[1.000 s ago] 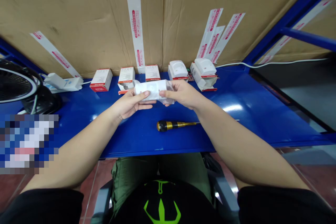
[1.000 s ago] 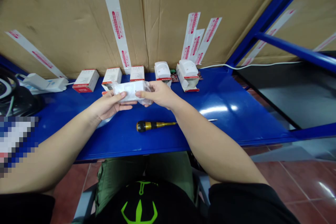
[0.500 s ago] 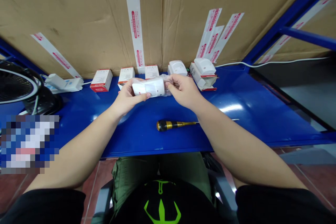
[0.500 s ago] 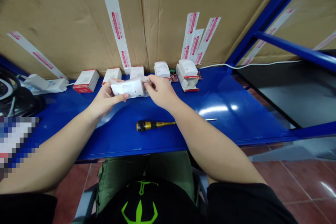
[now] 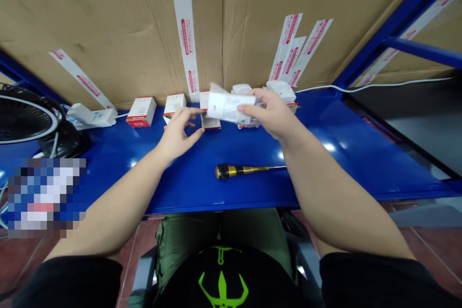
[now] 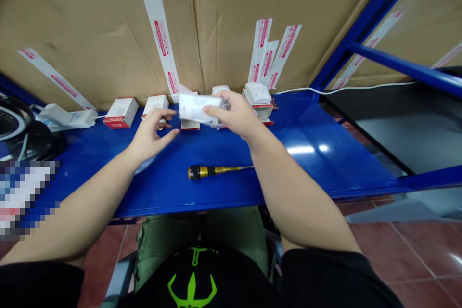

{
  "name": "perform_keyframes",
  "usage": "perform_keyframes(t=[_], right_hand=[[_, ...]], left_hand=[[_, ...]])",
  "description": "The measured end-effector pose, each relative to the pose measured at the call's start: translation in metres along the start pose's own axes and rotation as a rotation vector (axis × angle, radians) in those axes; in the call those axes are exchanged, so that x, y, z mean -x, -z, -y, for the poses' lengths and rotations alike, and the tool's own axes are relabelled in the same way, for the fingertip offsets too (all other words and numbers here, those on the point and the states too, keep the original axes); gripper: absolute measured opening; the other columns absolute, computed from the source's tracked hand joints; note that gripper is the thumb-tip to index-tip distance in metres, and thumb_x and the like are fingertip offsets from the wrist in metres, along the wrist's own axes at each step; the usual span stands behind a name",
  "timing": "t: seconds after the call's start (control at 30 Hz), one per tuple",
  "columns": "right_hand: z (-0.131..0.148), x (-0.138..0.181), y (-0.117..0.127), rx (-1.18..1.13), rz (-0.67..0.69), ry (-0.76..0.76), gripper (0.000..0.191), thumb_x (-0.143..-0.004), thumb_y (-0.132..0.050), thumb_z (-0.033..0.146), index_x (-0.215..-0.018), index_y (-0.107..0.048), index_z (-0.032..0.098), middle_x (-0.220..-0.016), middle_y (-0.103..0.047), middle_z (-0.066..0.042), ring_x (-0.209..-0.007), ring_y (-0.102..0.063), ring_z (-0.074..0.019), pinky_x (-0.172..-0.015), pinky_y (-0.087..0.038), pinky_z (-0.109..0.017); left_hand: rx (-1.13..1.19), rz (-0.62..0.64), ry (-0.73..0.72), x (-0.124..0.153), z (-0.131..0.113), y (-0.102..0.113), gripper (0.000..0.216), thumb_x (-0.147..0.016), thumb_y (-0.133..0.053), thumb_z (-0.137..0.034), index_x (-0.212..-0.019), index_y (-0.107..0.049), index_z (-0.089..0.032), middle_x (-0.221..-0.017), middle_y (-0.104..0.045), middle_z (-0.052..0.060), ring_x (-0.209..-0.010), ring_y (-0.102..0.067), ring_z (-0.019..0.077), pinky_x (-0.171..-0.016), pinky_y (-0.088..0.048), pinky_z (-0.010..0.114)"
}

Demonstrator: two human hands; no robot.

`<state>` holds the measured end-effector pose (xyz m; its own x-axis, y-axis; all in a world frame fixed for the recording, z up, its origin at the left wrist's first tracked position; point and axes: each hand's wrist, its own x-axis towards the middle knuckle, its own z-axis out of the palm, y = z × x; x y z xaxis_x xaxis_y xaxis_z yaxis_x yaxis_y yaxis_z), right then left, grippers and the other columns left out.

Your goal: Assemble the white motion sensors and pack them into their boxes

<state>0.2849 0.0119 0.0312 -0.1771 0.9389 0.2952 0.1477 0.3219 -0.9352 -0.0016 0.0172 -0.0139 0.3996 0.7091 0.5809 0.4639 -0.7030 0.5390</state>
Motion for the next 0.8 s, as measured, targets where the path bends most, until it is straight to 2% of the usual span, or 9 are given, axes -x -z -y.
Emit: perform_keyframes(t=[0.07, 0.13, 0.23, 0.33, 0.47, 0.57, 0.67, 0.8], right_hand=[[0.001, -0.004, 0.005, -0.188, -0.069, -0.071, 0.034, -0.08, -0.081, 0.044, -0.094, -0.058, 0.024, -0.087, -0.064, -0.005, -0.081, -0.071, -0.0245, -0.066, -0.062, -0.039], [0.002, -0.007, 0.007, -0.309, -0.121, -0.143, 0.031, -0.081, -0.077, 0.04, -0.098, -0.056, 0.025, -0.09, -0.066, -0.004, -0.083, -0.072, -0.025, -0.064, -0.064, -0.04], [0.001, -0.009, 0.005, -0.415, -0.157, -0.239, 0.034, -0.078, -0.073, 0.039, -0.107, -0.06, 0.027, -0.096, -0.072, -0.005, -0.088, -0.073, -0.0266, -0.064, -0.067, -0.039], [-0.002, -0.01, 0.002, -0.492, -0.15, -0.252, 0.038, -0.076, -0.069, 0.043, -0.109, -0.063, 0.025, -0.098, -0.075, -0.009, -0.095, -0.074, -0.0297, -0.067, -0.067, -0.04], [-0.005, -0.011, 0.0, -0.531, -0.11, -0.247, 0.046, -0.07, -0.065, 0.044, -0.11, -0.064, 0.022, -0.097, -0.076, -0.011, -0.098, -0.075, -0.0324, -0.073, -0.068, -0.044], [-0.005, -0.011, -0.002, -0.548, -0.068, -0.268, 0.048, -0.068, -0.061, 0.042, -0.111, -0.064, 0.021, -0.096, -0.076, -0.011, -0.096, -0.076, -0.032, -0.072, -0.067, -0.043], [-0.002, -0.011, -0.006, -0.58, -0.05, -0.295, 0.049, -0.069, -0.058, 0.043, -0.112, -0.064, 0.021, -0.093, -0.076, -0.011, -0.088, -0.076, -0.0294, -0.058, -0.06, -0.034], [0.001, -0.01, -0.008, -0.603, 0.017, -0.365, 0.044, -0.072, -0.057, 0.04, -0.112, -0.062, 0.02, -0.081, -0.07, -0.006, -0.066, -0.068, -0.0204, -0.043, -0.042, -0.025]], left_hand=[[-0.154, 0.057, -0.003, -0.001, -0.001, 0.003, 0.029, -0.102, -0.065, -0.021, -0.129, -0.073, -0.024, -0.122, -0.069, 0.009, -0.106, -0.072, 0.0231, -0.095, -0.067, 0.041], [-0.235, 0.069, 0.028, -0.004, -0.001, 0.003, 0.03, -0.103, -0.06, -0.019, -0.129, -0.075, -0.024, -0.12, -0.068, 0.01, -0.103, -0.073, 0.0228, -0.099, -0.066, 0.043], [-0.286, 0.119, 0.141, -0.015, 0.001, -0.001, 0.041, -0.104, -0.063, -0.025, -0.145, -0.068, -0.024, -0.13, -0.064, 0.012, -0.097, -0.074, 0.0215, -0.101, -0.065, 0.044], [-0.349, 0.221, 0.258, -0.033, 0.001, -0.007, 0.053, -0.103, -0.067, -0.03, -0.155, -0.06, -0.023, -0.132, -0.065, 0.015, -0.093, -0.076, 0.0231, -0.101, -0.064, 0.047], [-0.503, 0.326, 0.419, -0.062, -0.002, -0.012, 0.06, -0.096, -0.073, -0.026, -0.155, -0.062, -0.023, -0.122, -0.074, 0.015, -0.103, -0.077, 0.0312, -0.102, -0.061, 0.047], [-0.538, 0.378, 0.479, -0.081, -0.005, -0.015, 0.059, -0.092, -0.075, -0.023, -0.151, -0.067, -0.022, -0.106, -0.079, 0.013, -0.1, -0.078, 0.0339, -0.095, -0.061, 0.045], [-0.531, 0.364, 0.466, -0.089, -0.007, -0.019, 0.06, -0.085, -0.077, -0.016, -0.145, -0.072, -0.02, -0.104, -0.081, 0.014, -0.1, -0.079, 0.0351, -0.092, -0.061, 0.044], [-0.499, 0.283, 0.443, -0.084, -0.009, -0.022, 0.052, -0.085, -0.072, -0.009, -0.135, -0.077, -0.018, -0.108, -0.084, 0.014, -0.106, -0.08, 0.0338, -0.099, -0.06, 0.042]])
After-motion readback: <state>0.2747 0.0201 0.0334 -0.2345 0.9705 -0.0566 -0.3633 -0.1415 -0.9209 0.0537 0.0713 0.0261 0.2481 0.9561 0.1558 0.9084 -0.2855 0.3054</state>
